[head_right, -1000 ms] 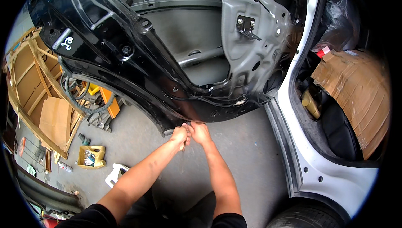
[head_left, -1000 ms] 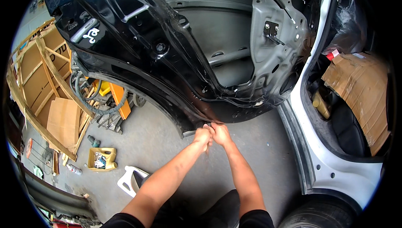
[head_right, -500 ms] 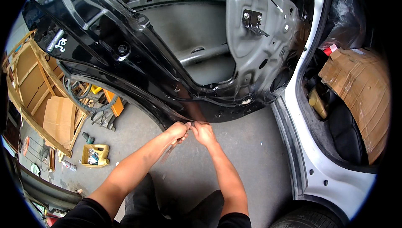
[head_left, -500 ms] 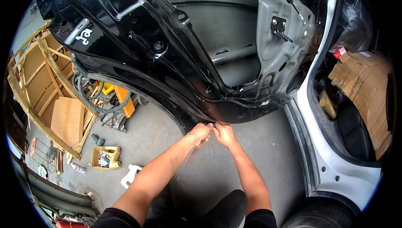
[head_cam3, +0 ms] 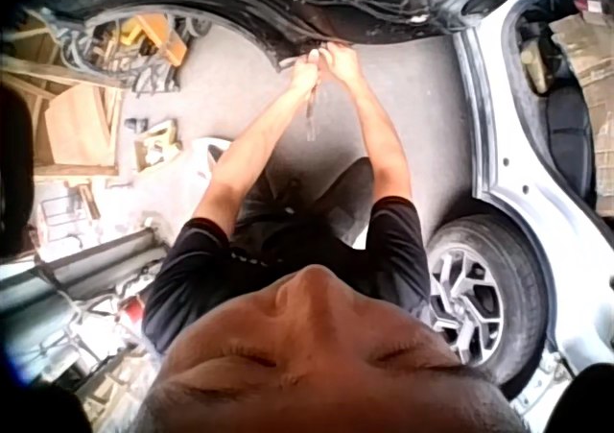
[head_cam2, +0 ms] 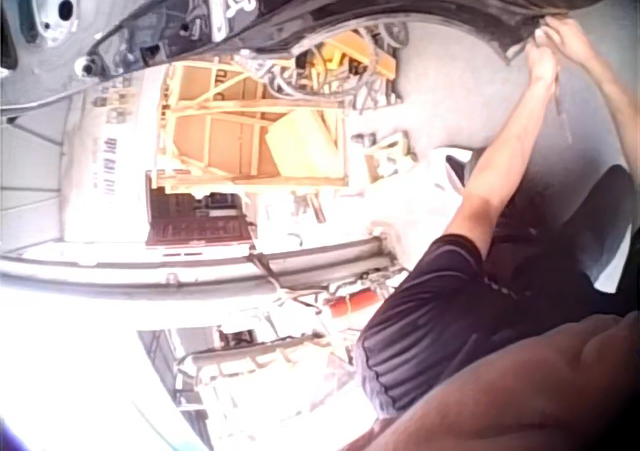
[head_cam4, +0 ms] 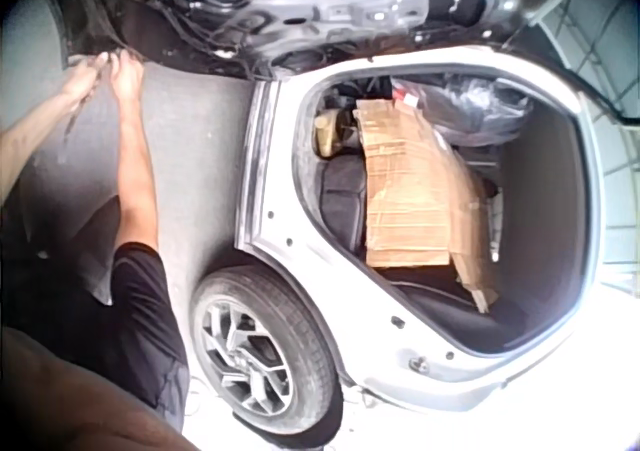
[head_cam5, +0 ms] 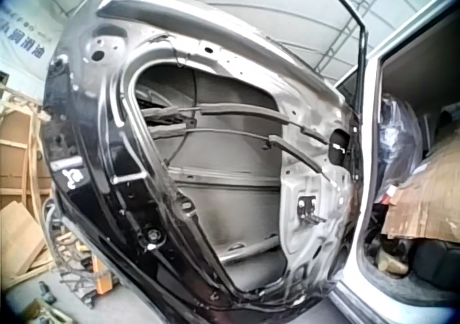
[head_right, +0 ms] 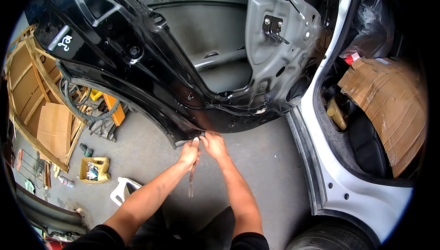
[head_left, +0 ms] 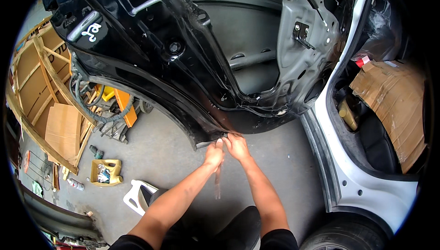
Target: The person removes a black plastic trim piece from the car door using a power drill and a pry tool. They unscrew fasteners, detach the trim, and place it on the floor.
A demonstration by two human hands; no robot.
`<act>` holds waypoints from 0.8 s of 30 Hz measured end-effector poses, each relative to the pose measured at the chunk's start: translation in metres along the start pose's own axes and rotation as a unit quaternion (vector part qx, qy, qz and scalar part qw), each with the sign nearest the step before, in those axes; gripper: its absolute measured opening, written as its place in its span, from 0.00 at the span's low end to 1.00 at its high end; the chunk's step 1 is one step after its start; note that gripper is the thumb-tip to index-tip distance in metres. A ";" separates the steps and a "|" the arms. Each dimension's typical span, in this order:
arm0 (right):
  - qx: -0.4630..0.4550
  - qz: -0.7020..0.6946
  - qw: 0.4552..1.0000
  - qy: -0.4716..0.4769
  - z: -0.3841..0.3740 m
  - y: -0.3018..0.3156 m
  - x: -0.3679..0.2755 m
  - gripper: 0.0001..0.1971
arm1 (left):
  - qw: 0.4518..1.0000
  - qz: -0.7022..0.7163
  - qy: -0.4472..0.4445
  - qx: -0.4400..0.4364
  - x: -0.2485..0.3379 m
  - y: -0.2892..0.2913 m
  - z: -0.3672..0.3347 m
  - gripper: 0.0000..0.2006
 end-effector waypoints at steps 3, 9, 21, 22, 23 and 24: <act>-0.006 0.002 1.000 -0.010 0.000 -0.002 0.001 0.09 | 0.997 -0.067 -0.026 -0.006 0.005 0.001 -0.004 0.17; -0.021 -0.010 1.000 -0.015 0.001 -0.001 0.001 0.09 | 0.997 -0.072 -0.039 0.015 0.007 -0.008 -0.005 0.17; -0.013 -0.031 0.999 0.011 -0.004 0.002 0.004 0.09 | 0.998 0.020 0.019 0.054 0.012 -0.027 -0.024 0.23; -0.012 -0.033 0.999 0.015 -0.004 0.000 0.005 0.09 | 0.997 0.043 -0.009 0.061 0.007 -0.028 -0.031 0.23; -0.009 -0.029 0.999 0.018 -0.002 -0.001 0.005 0.09 | 0.996 0.010 -0.007 0.091 0.001 -0.030 -0.036 0.23; -0.004 -0.025 0.999 0.022 -0.002 0.000 0.006 0.09 | 0.992 -0.022 -0.007 0.121 0.002 -0.033 -0.037 0.23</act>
Point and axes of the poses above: each hand's wrist, its own z-axis away from the middle knuckle, its own y-axis out of the back of the hand, x = y × z, the point moved 1 cm from there along -z, towards the middle knuckle, and after that the axes turned 6 degrees about -x, right-handed, at the moved point
